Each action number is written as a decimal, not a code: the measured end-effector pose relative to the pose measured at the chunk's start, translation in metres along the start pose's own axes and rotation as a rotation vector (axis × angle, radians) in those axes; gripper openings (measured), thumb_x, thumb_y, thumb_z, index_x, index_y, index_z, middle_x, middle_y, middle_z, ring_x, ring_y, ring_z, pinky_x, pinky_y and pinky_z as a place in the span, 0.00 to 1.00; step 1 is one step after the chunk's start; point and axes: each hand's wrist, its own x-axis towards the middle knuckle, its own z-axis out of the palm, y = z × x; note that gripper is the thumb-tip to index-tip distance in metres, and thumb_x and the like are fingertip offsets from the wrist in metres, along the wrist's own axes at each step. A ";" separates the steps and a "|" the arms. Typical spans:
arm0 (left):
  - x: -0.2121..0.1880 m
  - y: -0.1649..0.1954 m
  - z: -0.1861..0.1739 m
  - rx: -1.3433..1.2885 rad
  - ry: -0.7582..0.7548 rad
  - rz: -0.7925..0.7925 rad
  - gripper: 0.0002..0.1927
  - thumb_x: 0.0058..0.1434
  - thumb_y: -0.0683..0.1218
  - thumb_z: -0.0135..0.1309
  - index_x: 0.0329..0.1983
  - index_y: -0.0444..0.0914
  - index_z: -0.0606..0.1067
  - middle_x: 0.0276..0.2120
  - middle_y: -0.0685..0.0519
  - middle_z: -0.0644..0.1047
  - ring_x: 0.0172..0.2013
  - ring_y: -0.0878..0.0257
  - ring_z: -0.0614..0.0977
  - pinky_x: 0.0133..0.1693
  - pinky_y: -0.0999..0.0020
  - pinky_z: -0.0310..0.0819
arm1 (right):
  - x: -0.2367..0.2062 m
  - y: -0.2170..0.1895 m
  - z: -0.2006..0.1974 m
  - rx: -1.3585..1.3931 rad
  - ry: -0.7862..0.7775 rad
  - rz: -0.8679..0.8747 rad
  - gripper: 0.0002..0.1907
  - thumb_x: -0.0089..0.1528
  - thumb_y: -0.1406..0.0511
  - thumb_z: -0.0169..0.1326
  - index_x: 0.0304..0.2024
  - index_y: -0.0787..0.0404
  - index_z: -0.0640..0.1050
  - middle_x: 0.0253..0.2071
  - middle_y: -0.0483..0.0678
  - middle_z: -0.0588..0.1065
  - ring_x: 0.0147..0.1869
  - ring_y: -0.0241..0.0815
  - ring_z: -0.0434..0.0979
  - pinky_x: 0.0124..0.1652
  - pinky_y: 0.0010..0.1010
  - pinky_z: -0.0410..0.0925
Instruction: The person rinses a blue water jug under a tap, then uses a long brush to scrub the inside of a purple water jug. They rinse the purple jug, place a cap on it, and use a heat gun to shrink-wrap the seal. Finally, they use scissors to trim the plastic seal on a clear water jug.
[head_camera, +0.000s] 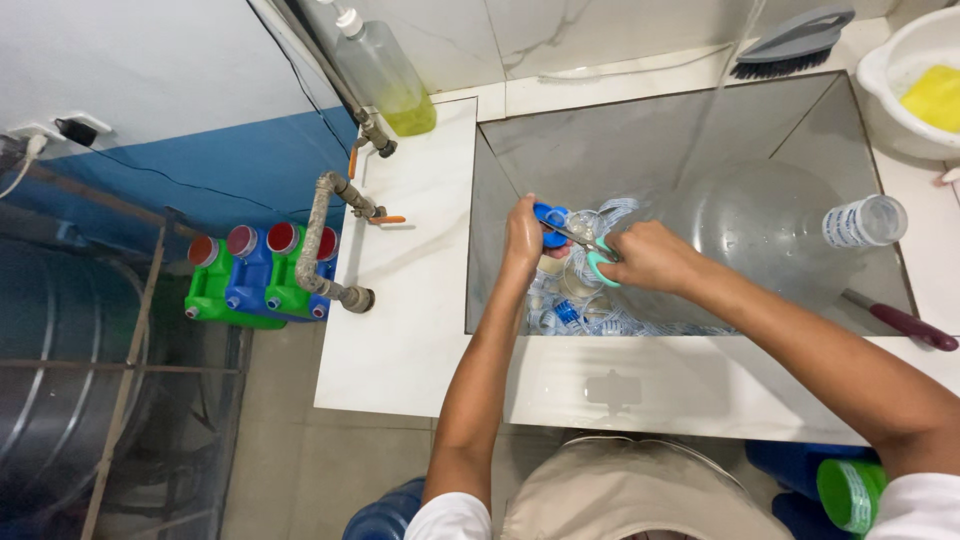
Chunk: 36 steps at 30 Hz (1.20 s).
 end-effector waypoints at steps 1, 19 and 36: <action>0.000 0.003 -0.002 0.033 -0.028 -0.010 0.33 0.69 0.60 0.29 0.33 0.28 0.74 0.19 0.39 0.77 0.14 0.52 0.78 0.15 0.65 0.72 | -0.001 0.000 0.000 -0.006 0.005 0.002 0.19 0.54 0.54 0.60 0.29 0.65 0.81 0.22 0.62 0.75 0.29 0.63 0.77 0.35 0.51 0.70; -0.035 -0.006 0.024 0.016 0.141 0.394 0.33 0.75 0.64 0.24 0.47 0.33 0.70 0.31 0.45 0.79 0.30 0.63 0.82 0.26 0.71 0.73 | -0.009 -0.017 0.007 0.077 0.176 0.119 0.18 0.52 0.54 0.60 0.29 0.63 0.82 0.21 0.60 0.76 0.28 0.63 0.78 0.33 0.50 0.72; -0.039 -0.008 0.009 0.032 0.189 0.271 0.38 0.74 0.66 0.21 0.34 0.32 0.70 0.21 0.47 0.76 0.16 0.61 0.76 0.16 0.70 0.65 | -0.003 -0.027 0.014 0.007 0.092 0.096 0.19 0.52 0.54 0.60 0.29 0.66 0.80 0.23 0.61 0.77 0.29 0.64 0.79 0.35 0.51 0.72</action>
